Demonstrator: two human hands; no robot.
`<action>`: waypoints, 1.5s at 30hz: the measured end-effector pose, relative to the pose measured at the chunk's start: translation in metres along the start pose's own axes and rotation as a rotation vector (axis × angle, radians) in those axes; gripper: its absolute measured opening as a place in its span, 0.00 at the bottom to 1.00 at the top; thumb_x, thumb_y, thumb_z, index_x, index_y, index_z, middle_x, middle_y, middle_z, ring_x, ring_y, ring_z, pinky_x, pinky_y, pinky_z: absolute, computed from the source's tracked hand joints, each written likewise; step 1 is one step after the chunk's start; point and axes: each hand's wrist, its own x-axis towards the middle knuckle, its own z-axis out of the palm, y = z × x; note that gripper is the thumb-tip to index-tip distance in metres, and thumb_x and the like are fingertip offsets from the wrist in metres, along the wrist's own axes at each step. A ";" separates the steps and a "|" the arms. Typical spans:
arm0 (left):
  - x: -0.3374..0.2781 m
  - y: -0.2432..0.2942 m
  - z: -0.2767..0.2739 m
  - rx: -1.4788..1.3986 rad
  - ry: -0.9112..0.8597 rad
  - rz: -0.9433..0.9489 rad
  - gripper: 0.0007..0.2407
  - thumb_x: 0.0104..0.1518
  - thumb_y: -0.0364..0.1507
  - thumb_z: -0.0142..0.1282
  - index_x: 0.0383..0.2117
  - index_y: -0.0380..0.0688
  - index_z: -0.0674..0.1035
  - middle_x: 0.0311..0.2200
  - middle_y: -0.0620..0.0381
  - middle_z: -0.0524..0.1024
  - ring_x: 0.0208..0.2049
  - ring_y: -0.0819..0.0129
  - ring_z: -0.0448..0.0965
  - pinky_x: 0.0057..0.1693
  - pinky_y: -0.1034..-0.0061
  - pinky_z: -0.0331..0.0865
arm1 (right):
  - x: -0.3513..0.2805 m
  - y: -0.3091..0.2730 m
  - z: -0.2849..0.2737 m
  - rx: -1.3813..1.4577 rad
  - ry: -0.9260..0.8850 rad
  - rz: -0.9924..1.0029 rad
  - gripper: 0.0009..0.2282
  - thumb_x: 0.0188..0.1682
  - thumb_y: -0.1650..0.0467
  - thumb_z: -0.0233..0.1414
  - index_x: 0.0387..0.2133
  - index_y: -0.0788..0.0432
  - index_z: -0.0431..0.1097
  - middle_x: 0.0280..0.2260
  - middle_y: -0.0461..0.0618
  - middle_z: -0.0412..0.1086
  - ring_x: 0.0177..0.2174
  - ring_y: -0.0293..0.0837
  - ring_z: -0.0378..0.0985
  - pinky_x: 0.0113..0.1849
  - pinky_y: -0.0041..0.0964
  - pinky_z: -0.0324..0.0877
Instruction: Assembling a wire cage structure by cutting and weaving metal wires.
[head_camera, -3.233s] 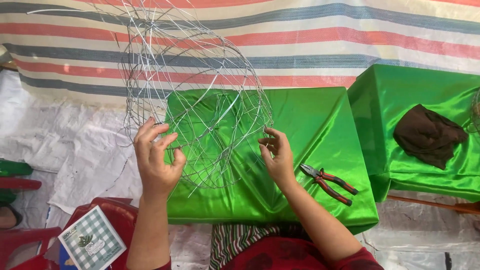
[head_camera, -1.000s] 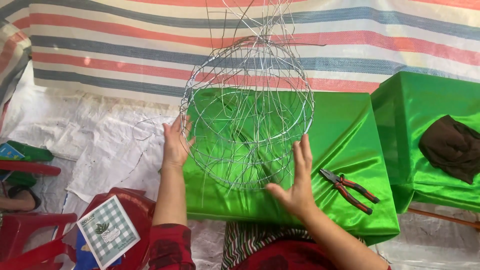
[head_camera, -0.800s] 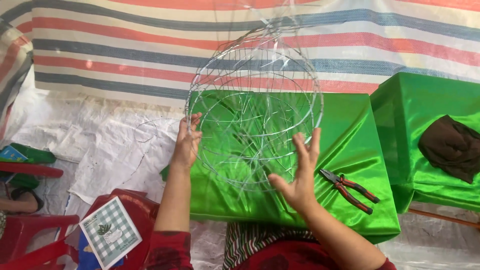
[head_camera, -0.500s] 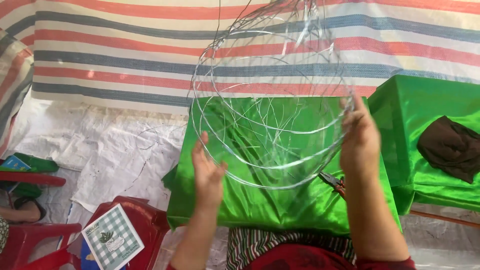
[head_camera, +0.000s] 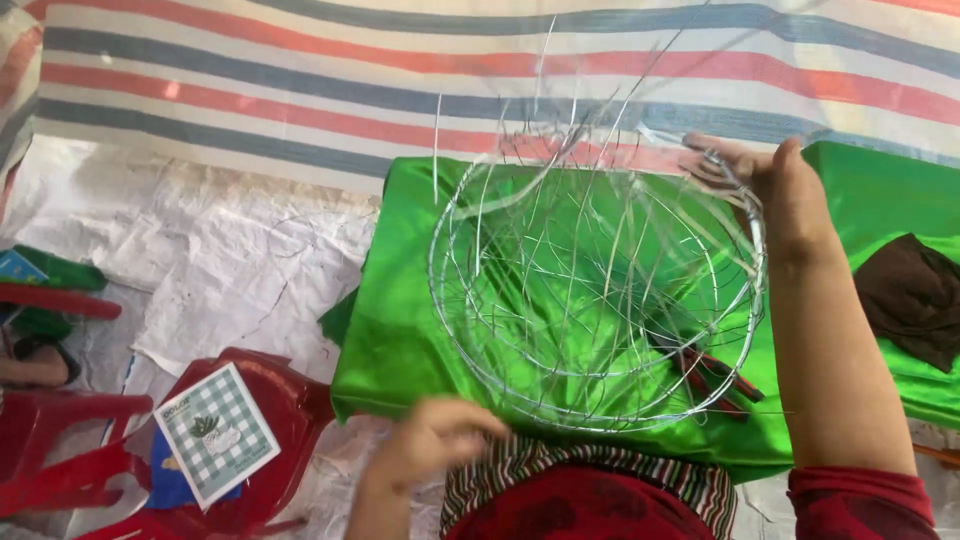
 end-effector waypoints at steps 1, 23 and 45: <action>0.001 -0.020 -0.013 -0.003 0.007 -0.006 0.11 0.56 0.29 0.52 0.42 0.48 0.83 0.44 0.53 0.84 0.45 0.62 0.84 0.54 0.59 0.79 | 0.002 0.002 0.003 0.002 -0.008 0.004 0.33 0.42 0.31 0.38 0.17 0.45 0.64 0.58 0.49 0.71 0.51 0.48 0.78 0.60 0.56 0.63; 0.121 -0.120 -0.100 -0.471 0.523 0.140 0.15 0.59 0.29 0.54 0.53 0.49 0.77 0.58 0.53 0.73 0.58 0.58 0.74 0.66 0.53 0.67 | -0.151 0.029 0.051 -0.539 0.166 -0.570 0.39 0.43 0.54 0.51 0.66 0.60 0.49 0.72 0.65 0.41 0.74 0.59 0.41 0.72 0.61 0.45; 0.112 -0.136 -0.074 -0.204 0.609 0.321 0.17 0.64 0.22 0.42 0.59 0.42 0.64 0.68 0.48 0.58 0.52 0.63 0.70 0.53 0.74 0.70 | -0.085 0.083 0.025 -0.049 0.271 -0.430 0.12 0.52 0.83 0.49 0.20 0.62 0.58 0.56 0.68 0.66 0.46 0.56 0.75 0.53 0.49 0.76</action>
